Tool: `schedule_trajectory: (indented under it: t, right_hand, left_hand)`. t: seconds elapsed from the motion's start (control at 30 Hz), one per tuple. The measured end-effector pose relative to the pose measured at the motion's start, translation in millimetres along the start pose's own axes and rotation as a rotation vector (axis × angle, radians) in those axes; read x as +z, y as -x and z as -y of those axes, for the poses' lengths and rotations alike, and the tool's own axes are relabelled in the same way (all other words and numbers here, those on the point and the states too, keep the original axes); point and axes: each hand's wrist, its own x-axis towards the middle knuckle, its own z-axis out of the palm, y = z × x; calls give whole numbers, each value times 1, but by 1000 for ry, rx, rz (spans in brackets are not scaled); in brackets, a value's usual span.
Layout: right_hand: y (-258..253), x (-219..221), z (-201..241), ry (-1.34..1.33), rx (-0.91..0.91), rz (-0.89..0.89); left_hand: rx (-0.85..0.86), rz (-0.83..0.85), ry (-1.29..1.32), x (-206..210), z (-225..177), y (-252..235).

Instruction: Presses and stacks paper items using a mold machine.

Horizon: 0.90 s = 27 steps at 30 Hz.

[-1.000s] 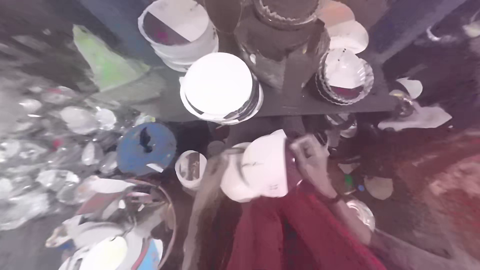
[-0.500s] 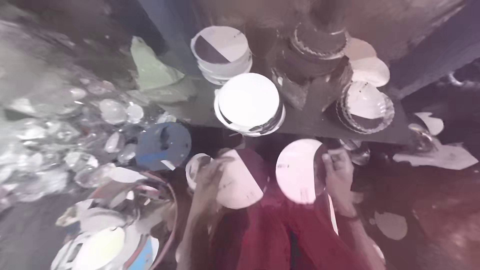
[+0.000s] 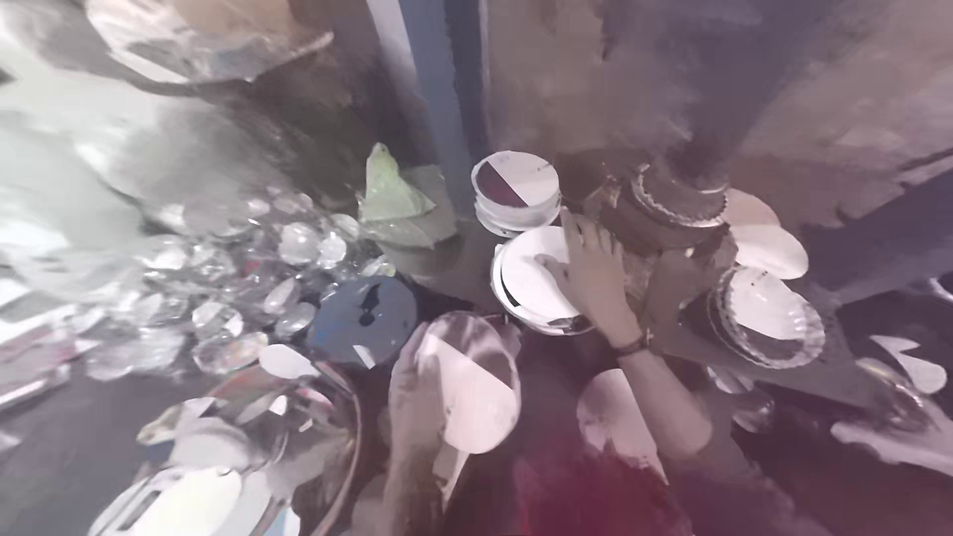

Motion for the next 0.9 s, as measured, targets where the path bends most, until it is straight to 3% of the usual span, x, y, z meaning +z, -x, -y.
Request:
schedule_trajectory:
  t: [0.1,0.3,0.4,0.53,0.77,0.9]
  right_hand:
    - [-20,2,-3,42,85,122]
    - [-2,-40,-16,-376,-4,-277]
    - [3,-51,-26,-489,-76,-229]
    - [-3,-14,-24,-281,-1,-138]
    - [-7,1,-28,-79,1,-55]
    - [-4,0,-26,-37,-21,-49]
  left_hand:
    - [-54,-50,175,-20,1,-8]
    - [-155,-14,496,-12,8,-3]
    - [-156,127,583,5,12,0]
    - [-194,273,727,26,13,-2]
    - [-192,222,616,22,10,5]
    - [-269,201,716,20,14,3]
